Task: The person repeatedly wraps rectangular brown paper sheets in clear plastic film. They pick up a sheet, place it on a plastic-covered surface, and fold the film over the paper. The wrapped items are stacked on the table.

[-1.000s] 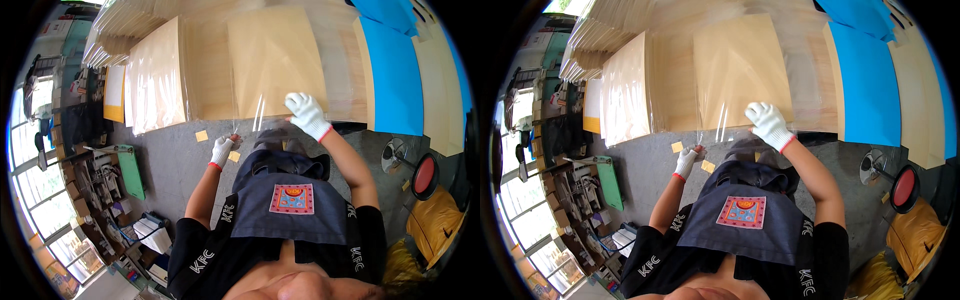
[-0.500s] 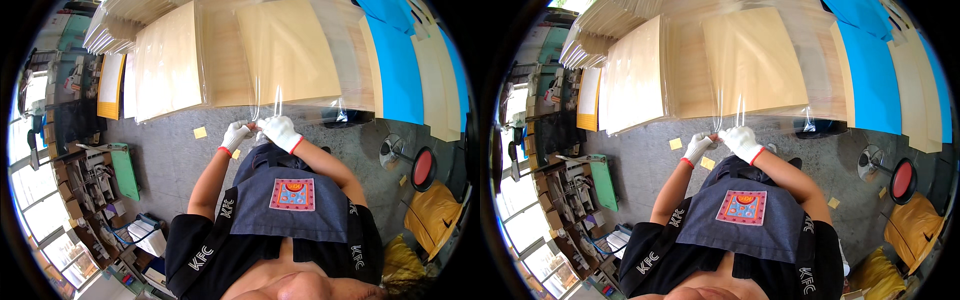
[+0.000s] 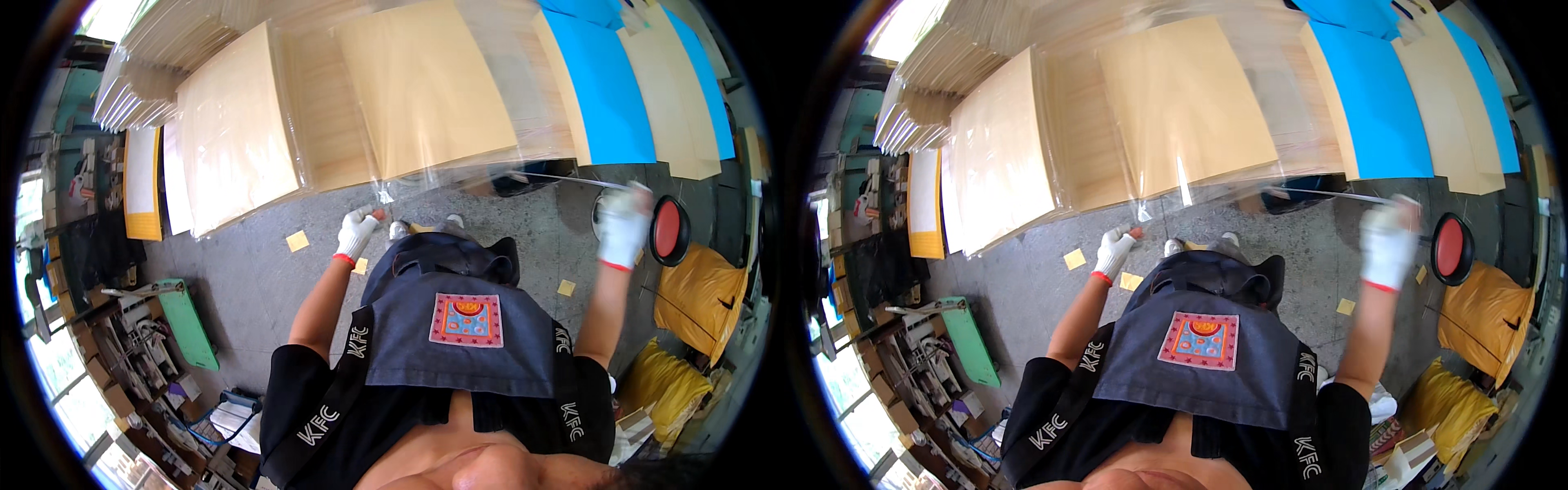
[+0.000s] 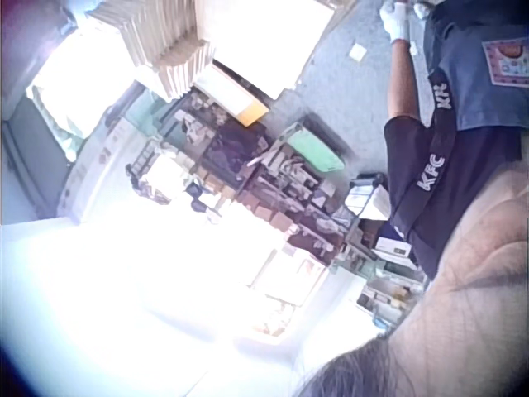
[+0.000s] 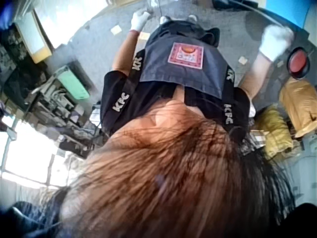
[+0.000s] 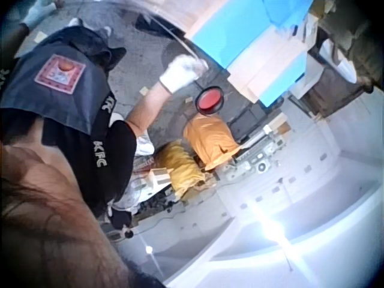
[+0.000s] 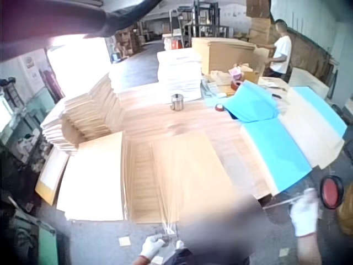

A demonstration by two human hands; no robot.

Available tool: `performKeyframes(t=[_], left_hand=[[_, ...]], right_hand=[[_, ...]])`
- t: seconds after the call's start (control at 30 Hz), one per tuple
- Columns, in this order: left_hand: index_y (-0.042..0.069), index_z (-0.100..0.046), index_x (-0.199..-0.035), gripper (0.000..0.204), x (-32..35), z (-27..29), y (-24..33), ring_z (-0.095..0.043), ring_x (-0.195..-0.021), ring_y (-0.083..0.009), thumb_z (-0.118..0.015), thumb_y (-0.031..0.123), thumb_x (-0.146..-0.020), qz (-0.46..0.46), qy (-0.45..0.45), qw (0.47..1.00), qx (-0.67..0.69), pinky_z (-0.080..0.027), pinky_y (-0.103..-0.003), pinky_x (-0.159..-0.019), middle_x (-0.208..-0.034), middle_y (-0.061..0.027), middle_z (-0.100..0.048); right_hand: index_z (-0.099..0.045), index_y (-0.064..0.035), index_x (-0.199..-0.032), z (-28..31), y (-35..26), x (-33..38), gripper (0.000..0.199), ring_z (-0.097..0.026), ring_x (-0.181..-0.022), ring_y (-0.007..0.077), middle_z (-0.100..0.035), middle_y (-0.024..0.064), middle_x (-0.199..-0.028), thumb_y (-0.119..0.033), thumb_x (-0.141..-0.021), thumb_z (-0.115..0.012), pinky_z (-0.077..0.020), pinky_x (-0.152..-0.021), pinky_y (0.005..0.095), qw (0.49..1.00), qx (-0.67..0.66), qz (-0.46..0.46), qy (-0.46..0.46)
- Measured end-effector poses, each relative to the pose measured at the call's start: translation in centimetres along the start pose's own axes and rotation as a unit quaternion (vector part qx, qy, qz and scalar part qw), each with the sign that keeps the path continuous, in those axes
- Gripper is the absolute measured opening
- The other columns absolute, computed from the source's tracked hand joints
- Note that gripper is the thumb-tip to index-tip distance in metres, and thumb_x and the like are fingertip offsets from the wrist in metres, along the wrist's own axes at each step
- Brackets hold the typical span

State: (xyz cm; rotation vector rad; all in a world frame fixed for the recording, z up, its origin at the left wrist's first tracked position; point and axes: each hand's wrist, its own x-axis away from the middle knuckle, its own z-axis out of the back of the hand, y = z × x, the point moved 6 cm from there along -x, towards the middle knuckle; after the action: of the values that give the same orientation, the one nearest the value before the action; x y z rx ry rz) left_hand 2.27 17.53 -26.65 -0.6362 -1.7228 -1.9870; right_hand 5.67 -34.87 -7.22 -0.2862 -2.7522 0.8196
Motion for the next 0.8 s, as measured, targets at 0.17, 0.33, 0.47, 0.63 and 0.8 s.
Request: performKeyframes(t=[0.17, 0.33, 0.47, 0.63, 0.8], left_hand=[[0.007, -0.066, -0.099, 0.022, 0.7, 1.9, 4.2, -0.064, -0.08, -0.021, -0.067, 0.02, -0.081, -0.163, 0.077, 0.952, -0.247, -0.049, -0.029, -0.069, -0.087, -0.0072, -0.068], [0.014, -0.06, -0.105, 0.043, 4.7, -1.5, 14.5, -0.057, -0.088, -0.0292, -0.073, 0.013, -0.065, -0.537, 0.196, 0.604, -0.556, -0.048, -0.043, -0.072, -0.102, -0.0074, -0.058], [0.012, -0.057, -0.101, 0.04, 4.1, -4.7, 16.5, -0.055, -0.086, -0.0295, -0.074, 0.016, -0.065, -0.666, 0.075, 0.514, -0.535, -0.048, -0.044, -0.07, -0.1, -0.0065, -0.057], [0.012, -0.061, -0.098, 0.035, 3.6, -5.9, 16.1, -0.055, -0.1, -0.0286, -0.075, 0.017, -0.066, -0.639, -0.016, 0.56, -0.526, -0.046, -0.047, -0.085, -0.106, -0.0037, -0.06], [0.013, -0.066, -0.091, 0.027, 4.4, -3.8, 14.3, -0.055, -0.105, -0.0246, -0.073, 0.017, -0.066, -0.576, 0.047, 0.599, -0.554, -0.039, -0.049, -0.096, -0.108, -0.0002, -0.062]], right_hand=[[-0.061, -0.0088, -0.095, 22.5, -10.7, 7.2, 0.02, -0.058, -0.075, 0.0196, -0.063, 0.006, -0.084, -0.027, -0.09, -0.053, -0.0483, -0.076, 0.0317, 0.723, 0.649, 0.001, 0.238], [-0.04, -0.0144, -0.137, 27.6, 8.4, 7.8, 0.051, -0.053, -0.113, 0.0349, -0.052, 0.0197, -0.127, -0.03, -0.089, -0.051, -0.0389, -0.097, 0.0418, 0.426, 0.842, -0.319, -0.084], [-0.044, -0.0157, -0.132, -0.2, 11.2, -0.2, 0.071, -0.044, -0.12, 0.0302, -0.042, 0.0106, -0.136, -0.02, -0.066, -0.071, -0.0341, -0.101, 0.0449, 0.364, 0.854, 0.279, -0.244], [-0.054, -0.0198, -0.125, -2.2, 15.6, -5.0, 0.053, -0.042, -0.124, 0.0248, -0.046, 0.0058, -0.135, -0.028, -0.074, -0.063, -0.0296, -0.108, 0.0447, 0.173, 0.797, 0.386, -0.43], [-0.062, -0.0162, -0.11, -3.7, 14.8, -4.7, 0.043, -0.053, -0.11, 0.0211, -0.059, 0.0019, -0.117, -0.021, -0.068, -0.07, -0.0406, -0.099, 0.0411, 0.313, 0.692, 0.374, -0.532]])
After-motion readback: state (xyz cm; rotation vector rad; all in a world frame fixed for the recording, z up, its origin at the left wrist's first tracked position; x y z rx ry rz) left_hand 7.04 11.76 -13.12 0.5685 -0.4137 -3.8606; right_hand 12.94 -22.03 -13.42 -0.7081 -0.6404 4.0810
